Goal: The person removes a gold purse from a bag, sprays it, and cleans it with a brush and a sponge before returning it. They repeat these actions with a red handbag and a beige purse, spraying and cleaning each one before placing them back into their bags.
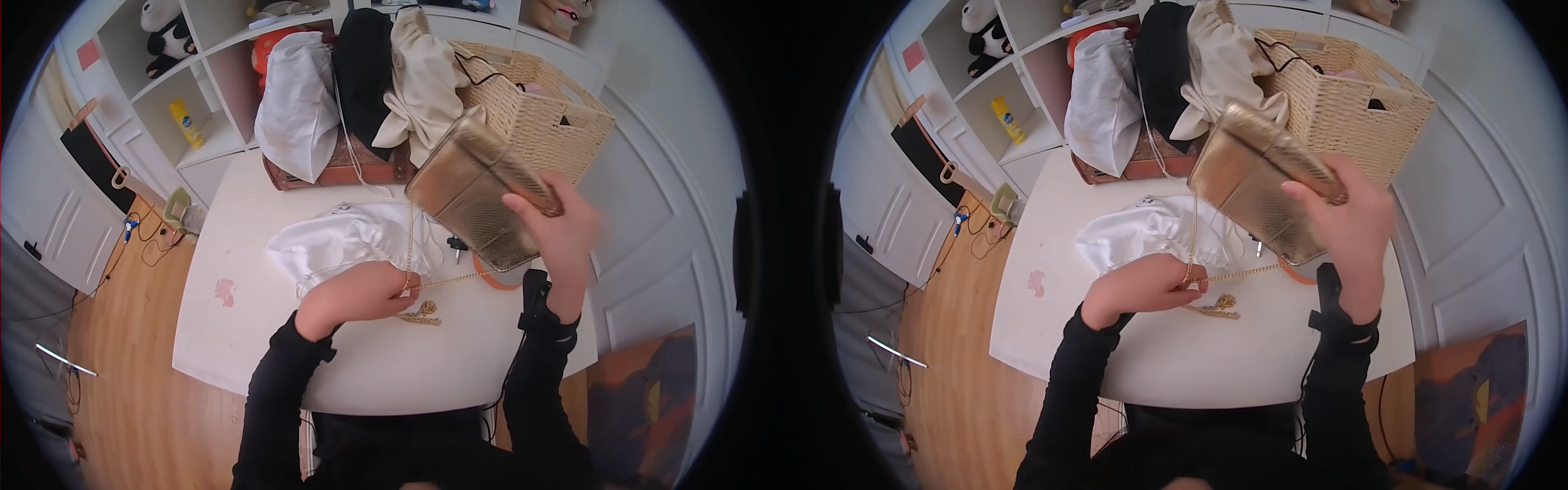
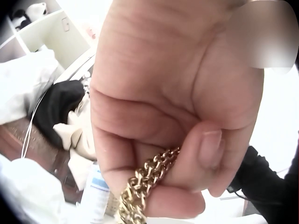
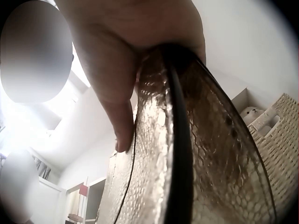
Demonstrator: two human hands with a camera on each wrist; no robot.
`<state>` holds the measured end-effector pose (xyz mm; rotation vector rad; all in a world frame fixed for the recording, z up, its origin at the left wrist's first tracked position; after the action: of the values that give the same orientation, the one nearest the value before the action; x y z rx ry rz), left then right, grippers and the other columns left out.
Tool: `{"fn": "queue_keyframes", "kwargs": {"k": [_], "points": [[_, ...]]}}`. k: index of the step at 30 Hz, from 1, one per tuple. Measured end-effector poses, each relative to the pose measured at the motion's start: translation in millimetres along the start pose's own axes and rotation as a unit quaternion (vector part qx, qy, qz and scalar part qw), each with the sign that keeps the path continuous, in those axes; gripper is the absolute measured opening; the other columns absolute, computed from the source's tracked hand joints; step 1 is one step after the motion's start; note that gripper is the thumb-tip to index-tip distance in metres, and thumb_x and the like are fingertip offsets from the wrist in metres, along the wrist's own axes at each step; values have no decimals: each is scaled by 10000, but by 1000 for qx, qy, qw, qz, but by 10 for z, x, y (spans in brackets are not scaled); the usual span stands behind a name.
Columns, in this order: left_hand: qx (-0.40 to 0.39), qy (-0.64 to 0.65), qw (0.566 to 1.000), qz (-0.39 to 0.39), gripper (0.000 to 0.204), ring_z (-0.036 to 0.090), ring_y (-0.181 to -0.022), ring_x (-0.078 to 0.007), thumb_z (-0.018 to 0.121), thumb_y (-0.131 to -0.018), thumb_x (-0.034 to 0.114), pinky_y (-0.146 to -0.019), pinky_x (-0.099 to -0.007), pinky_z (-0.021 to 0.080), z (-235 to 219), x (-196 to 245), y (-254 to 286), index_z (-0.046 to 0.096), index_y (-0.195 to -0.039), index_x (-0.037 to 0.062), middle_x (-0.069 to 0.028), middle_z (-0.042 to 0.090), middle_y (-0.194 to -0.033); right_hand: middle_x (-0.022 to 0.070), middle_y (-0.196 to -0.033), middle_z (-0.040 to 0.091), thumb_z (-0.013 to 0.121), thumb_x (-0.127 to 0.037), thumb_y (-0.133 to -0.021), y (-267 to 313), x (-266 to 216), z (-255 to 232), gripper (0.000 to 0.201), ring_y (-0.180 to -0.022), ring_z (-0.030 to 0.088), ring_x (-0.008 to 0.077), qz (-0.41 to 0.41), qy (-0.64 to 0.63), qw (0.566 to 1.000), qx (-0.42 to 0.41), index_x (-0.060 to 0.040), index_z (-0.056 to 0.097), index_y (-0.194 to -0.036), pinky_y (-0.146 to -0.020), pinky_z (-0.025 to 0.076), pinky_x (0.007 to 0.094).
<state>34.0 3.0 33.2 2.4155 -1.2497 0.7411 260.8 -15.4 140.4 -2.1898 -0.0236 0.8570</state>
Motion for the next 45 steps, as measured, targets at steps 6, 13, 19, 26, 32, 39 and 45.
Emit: {"fn": "queue_keyframes", "kwargs": {"k": [6,13,19,26,32,39,45], "points": [[159,-81,984,25,91,624,-710,-344,625,-829,92,-657,-414,489,-457,384,413,660,-905,56,-141,633,-728,105,-778,680,816,-347,-701,145,-202,532,384,-684,658,298,-179,-1,972,-153,-90,686,-954,-609,503,357],[271,-35,961,27,85,610,-673,-309,619,-711,-25,-614,-383,480,-820,259,651,637,-762,40,-100,617,-713,82,-721,653,808,-317,-693,509,-448,951,316,-680,648,286,-268,-58,893,-357,-114,693,-906,-616,491,365],[189,52,976,96,91,603,-658,-243,640,-718,-9,-607,-357,463,-772,233,541,660,-795,35,-86,597,-694,45,-670,641,857,-341,-644,753,-626,931,328,-605,623,255,-289,-176,804,-489,-130,740,-867,-556,454,338],[106,411,893,150,193,594,-742,-105,680,-801,31,-661,-257,456,-517,-203,245,715,-989,7,-24,637,-790,54,-720,679,938,-185,-529,435,-616,453,478,-627,644,180,-197,-220,889,-350,-30,727,-930,-576,467,279],[122,671,680,269,328,634,-883,-140,654,-864,53,-796,-250,493,-469,-512,145,625,-1177,-41,-60,662,-1000,52,-801,711,933,-53,-542,250,-210,258,455,-733,636,83,-44,-333,918,-210,24,693,-921,-666,500,228],[-50,229,958,-165,298,662,-856,-250,598,-970,280,-790,-382,501,63,-461,-78,644,-1135,36,-85,695,-921,43,-819,707,908,-32,-599,199,-123,31,425,-740,625,80,9,-344,939,-9,23,673,-949,-683,507,231],[33,21,998,-50,209,623,-663,-288,592,-953,240,-630,-389,477,-88,-145,-2,612,-963,32,-145,636,-721,80,-788,688,864,-157,-653,102,-163,32,384,-654,648,194,-138,-3,990,-26,-25,685,-967,-631,515,296]]}}
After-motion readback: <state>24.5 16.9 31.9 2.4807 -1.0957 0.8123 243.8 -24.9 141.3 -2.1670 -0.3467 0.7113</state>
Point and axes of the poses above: each hand's wrist, its own y-axis away from the middle knuckle, its own z-axis out of the palm, x = y × z, the point moved 6 cm from there along -y, towards the middle knuckle
